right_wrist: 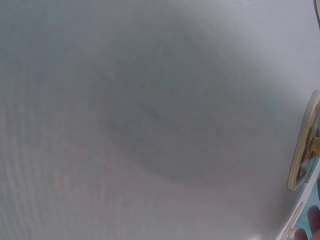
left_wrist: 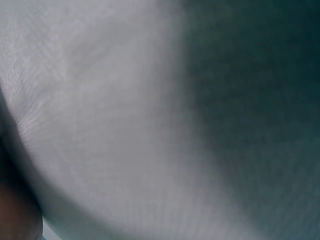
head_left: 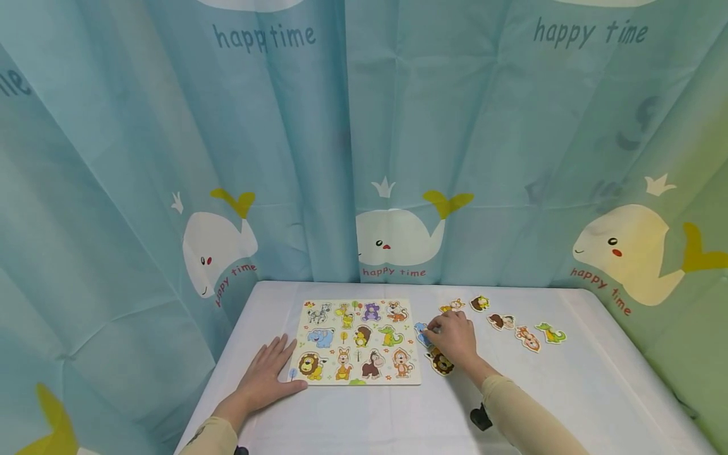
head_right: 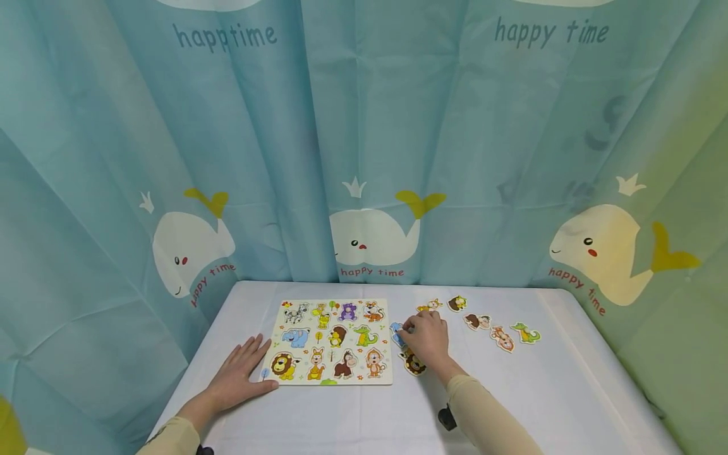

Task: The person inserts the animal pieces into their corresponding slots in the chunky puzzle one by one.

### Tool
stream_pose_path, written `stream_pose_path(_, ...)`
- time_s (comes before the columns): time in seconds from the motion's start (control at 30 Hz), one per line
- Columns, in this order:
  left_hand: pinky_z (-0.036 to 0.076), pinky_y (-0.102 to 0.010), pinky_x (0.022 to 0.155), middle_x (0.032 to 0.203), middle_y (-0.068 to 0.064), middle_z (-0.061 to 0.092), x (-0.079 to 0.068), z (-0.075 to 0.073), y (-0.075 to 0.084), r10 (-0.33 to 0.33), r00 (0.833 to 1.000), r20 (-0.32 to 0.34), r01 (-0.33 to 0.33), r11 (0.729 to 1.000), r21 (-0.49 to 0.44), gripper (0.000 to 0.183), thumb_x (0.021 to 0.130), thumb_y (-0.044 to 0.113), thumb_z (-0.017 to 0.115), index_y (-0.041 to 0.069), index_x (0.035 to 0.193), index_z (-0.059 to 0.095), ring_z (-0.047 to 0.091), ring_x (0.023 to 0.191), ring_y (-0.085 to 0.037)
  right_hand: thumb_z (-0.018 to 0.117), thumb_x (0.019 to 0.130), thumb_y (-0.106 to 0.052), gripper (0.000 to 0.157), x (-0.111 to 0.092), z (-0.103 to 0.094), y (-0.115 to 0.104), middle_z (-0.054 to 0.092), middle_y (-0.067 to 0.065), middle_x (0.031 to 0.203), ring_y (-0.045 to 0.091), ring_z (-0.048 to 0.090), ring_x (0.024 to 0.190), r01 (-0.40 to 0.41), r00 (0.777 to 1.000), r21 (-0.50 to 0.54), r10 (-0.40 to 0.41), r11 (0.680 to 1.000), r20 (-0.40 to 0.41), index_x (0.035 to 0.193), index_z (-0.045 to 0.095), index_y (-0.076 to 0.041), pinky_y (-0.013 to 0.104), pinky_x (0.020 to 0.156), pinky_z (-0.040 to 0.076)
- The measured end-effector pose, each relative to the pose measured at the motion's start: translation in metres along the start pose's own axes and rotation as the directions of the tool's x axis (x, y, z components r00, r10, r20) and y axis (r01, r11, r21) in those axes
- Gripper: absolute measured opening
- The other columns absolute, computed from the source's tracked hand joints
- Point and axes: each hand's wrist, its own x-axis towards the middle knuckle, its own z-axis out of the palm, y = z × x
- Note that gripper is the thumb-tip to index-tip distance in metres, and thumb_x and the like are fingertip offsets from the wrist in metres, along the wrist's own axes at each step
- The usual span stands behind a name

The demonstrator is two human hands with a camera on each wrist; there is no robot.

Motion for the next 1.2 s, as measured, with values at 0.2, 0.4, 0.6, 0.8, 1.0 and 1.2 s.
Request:
stream_pose_path(0.2, 0.006, -0.056, 0.126, 0.169, -0.016, 0.019, -0.0005, -0.0004, 0.0005, 0.002, 1.0, -0.002, -0.002, 1.0, -0.007, 0.107, 0.082, 0.072, 0.069, 0.011, 0.162, 0.032, 0.011, 0.156, -0.037, 0.084, 0.084, -0.031, 0.016, 0.0017, 0.0028, -0.0001, 0.067, 0.005, 0.096, 0.029, 0.053, 0.096, -0.006, 1.0, -0.009, 0.006, 1.0, -0.005, 0.08, 0.076, -0.018, 0.049, 0.077, 0.045)
stream_pose_path(0.4, 0.006, -0.055, 0.126, 0.169, -0.015, 0.019, -0.0008, -0.0007, 0.0015, 0.004, 1.0, -0.004, -0.004, 1.0, -0.008, 0.107, 0.082, 0.072, 0.069, 0.011, 0.162, 0.032, 0.011, 0.156, -0.036, 0.081, 0.086, -0.026, 0.012, 0.0049, 0.0019, 0.0013, 0.069, 0.007, 0.101, 0.031, 0.054, 0.1, -0.009, 1.0, -0.016, 0.009, 1.0, -0.011, 0.085, 0.079, -0.014, 0.049, 0.079, 0.045)
stream_pose_path(0.6, 0.005, -0.055, 0.126, 0.169, -0.015, 0.019, -0.0016, -0.0013, 0.0023, 0.0, 1.0, -0.003, 0.0, 1.0, -0.012, 0.107, 0.082, 0.072, 0.069, 0.011, 0.162, 0.031, 0.01, 0.156, -0.036, 0.08, 0.087, -0.026, 0.012, 0.0063, 0.0003, 0.0046, 0.066, 0.005, 0.098, 0.03, 0.052, 0.098, -0.037, 0.999, -0.011, 0.037, 0.999, 0.01, 0.087, 0.079, -0.014, 0.049, 0.078, 0.043)
stream_pose_path(0.8, 0.005, -0.056, 0.126, 0.169, -0.016, 0.019, -0.0016, -0.0013, 0.0023, -0.003, 1.0, -0.003, 0.003, 1.0, -0.013, 0.107, 0.081, 0.071, 0.069, 0.011, 0.162, 0.031, 0.01, 0.156, -0.037, 0.08, 0.087, -0.026, 0.013, 0.0054, 0.001, 0.0066, 0.067, 0.006, 0.1, 0.03, 0.051, 0.099, -0.069, 0.997, 0.012, 0.068, 0.998, 0.025, 0.089, 0.079, -0.014, 0.049, 0.079, 0.043)
stream_pose_path(1.0, 0.006, -0.056, 0.126, 0.169, -0.016, 0.019, -0.0011, -0.0005, 0.001, 0.001, 1.0, -0.002, -0.001, 1.0, -0.002, 0.107, 0.082, 0.071, 0.069, 0.011, 0.162, 0.031, 0.011, 0.156, -0.037, 0.08, 0.088, -0.027, 0.014, 0.0043, 0.0027, 0.0075, 0.067, 0.005, 0.099, 0.031, 0.052, 0.102, -0.073, 0.997, 0.019, 0.073, 0.997, 0.021, 0.089, 0.079, -0.013, 0.051, 0.083, 0.044)
stream_pose_path(1.2, 0.006, -0.056, 0.126, 0.169, -0.016, 0.019, -0.0004, -0.0011, 0.002, -0.002, 1.0, -0.004, 0.002, 1.0, -0.004, 0.107, 0.082, 0.071, 0.069, 0.011, 0.162, 0.031, 0.011, 0.156, -0.037, 0.079, 0.088, -0.027, 0.015, 0.0032, 0.0031, 0.0081, 0.068, 0.006, 0.102, 0.031, 0.052, 0.103, -0.08, 0.997, 0.041, 0.08, 0.996, 0.02, 0.092, 0.08, -0.012, 0.051, 0.083, 0.044)
